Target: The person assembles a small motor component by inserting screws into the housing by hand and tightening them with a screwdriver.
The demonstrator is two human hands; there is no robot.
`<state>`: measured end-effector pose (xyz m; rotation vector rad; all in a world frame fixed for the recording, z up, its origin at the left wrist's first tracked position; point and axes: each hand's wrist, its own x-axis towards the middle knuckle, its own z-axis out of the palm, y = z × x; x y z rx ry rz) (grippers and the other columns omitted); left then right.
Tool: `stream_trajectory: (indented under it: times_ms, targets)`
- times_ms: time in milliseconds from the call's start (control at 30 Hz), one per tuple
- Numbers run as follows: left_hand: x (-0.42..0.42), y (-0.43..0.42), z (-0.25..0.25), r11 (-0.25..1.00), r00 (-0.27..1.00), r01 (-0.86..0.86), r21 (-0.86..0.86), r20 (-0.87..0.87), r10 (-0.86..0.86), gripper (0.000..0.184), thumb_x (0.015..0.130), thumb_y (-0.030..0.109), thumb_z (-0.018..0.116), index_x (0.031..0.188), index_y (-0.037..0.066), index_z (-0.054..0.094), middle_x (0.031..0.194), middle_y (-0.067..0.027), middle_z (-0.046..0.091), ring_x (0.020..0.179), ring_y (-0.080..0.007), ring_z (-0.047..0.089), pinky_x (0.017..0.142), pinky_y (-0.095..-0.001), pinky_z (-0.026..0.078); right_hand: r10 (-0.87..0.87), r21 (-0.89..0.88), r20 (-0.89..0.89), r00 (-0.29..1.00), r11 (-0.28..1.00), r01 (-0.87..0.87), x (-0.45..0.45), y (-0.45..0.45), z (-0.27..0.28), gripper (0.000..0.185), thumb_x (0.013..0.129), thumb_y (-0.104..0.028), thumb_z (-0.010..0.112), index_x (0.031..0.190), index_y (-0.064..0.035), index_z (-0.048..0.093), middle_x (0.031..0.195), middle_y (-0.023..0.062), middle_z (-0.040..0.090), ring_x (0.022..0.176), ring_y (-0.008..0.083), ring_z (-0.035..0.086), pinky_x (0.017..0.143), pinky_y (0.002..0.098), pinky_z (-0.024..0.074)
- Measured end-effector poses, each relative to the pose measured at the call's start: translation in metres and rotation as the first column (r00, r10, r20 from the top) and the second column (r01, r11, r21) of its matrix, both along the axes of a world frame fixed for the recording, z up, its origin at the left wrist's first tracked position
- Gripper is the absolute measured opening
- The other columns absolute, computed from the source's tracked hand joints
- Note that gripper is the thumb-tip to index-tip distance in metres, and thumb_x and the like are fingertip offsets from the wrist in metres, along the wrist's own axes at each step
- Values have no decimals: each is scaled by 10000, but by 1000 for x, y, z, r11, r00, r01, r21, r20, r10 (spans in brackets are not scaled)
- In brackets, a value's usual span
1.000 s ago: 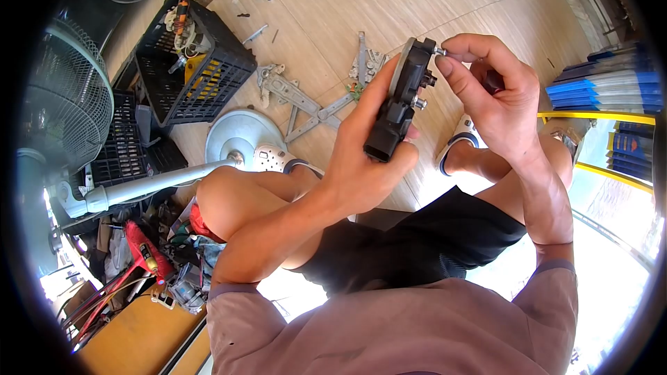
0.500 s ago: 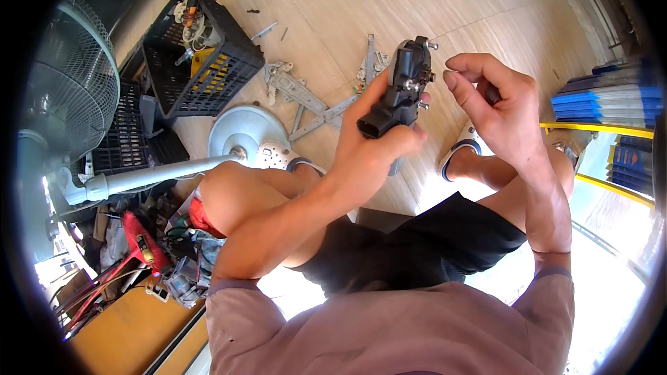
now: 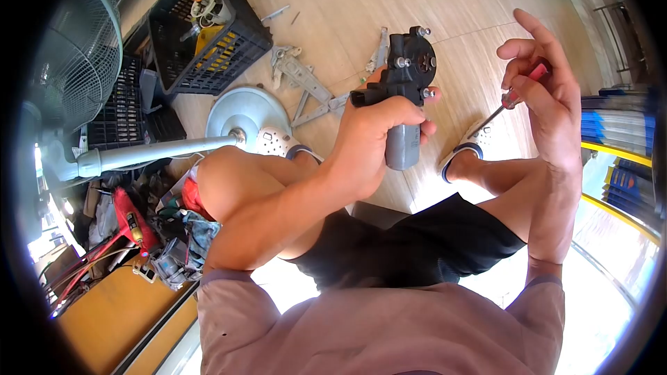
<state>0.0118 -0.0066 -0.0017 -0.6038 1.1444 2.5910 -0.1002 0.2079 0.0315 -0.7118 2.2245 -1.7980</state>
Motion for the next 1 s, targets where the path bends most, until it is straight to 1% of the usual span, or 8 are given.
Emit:
stream_trajectory:
  times_ms: [100, 200, 333, 433, 567, 667, 800, 1000]
  targets:
    - [-1, -3, 0, 997, 1000, -22, 74, -17, 23, 454, 854, 197, 542, 1269, 20, 594, 1198, -114, 667, 855, -196, 635, 792, -349, 514, 8, 28, -120, 993, 1000, -5, -4, 5, -7, 537, 1004, -30, 546, 1517, -49, 389, 1211, 128, 656, 922, 156, 654, 744, 270, 559]
    - [-5, -9, -1, 992, 996, -41, 119, -71, 50, 458, 878, 254, 525, 1258, 12, 606, 1194, -128, 679, 840, -201, 646, 772, -353, 525, 83, 250, -315, 945, 968, -1, -9, 17, -6, 552, 1052, -214, 501, 1547, -48, 321, 1294, 168, 636, 1102, 233, 669, 845, 325, 582]
    - [-10, -15, 0, 983, 986, -91, 161, -122, 111, 466, 914, 326, 519, 1242, 10, 617, 1172, -154, 692, 813, -210, 661, 741, -356, 539, -107, 281, -365, 925, 934, 219, -7, 22, 7, 512, 1063, -289, 485, 1516, -69, 393, 1252, 166, 660, 1034, 231, 699, 812, 314, 587]
    - [-10, -16, 1, 976, 982, -101, 191, -140, 129, 484, 942, 383, 509, 1233, 14, 623, 1161, -174, 694, 796, -216, 665, 728, -356, 544, -155, 286, -334, 930, 923, 257, -16, 38, 13, 480, 1070, -323, 466, 1473, -62, 460, 1253, 163, 665, 1013, 221, 705, 783, 302, 586]
    - [-10, -15, 0, 978, 981, -105, 181, -146, 132, 511, 959, 435, 495, 1235, 26, 629, 1154, -188, 694, 785, -222, 664, 724, -357, 542, -176, 400, -469, 866, 832, 385, -11, 35, 20, 438, 1081, -311, 446, 1429, -52, 512, 1233, 179, 672, 987, 206, 710, 754, 286, 581]
    - [-10, -15, 0, 979, 982, -111, 169, -136, 135, 508, 961, 440, 496, 1239, 37, 632, 1151, -189, 695, 789, -225, 663, 723, -359, 541, -156, 236, -471, 868, 926, 294, -8, 36, 20, 407, 1089, -265, 429, 1414, -35, 512, 1224, 199, 670, 1005, 240, 712, 766, 293, 582]
    - [-8, -16, -3, 982, 983, -113, 151, -130, 133, 508, 960, 437, 499, 1249, 39, 627, 1164, -188, 691, 801, -226, 662, 725, -359, 539, -166, -197, -371, 914, 976, 98, -4, 37, 21, 374, 1073, -192, 461, 1369, 34, 500, 1154, 264, 671, 1009, 331, 714, 783, 353, 625]
    - [-3, -20, -4, 985, 984, -130, 112, -109, 142, 497, 957, 422, 512, 1253, 37, 620, 1166, -161, 691, 816, -220, 659, 731, -355, 540, 24, -347, -224, 974, 932, -103, -8, 42, 23, 381, 1045, -123, 507, 1399, 13, 469, 1233, 260, 637, 1124, 382, 663, 848, 376, 620]
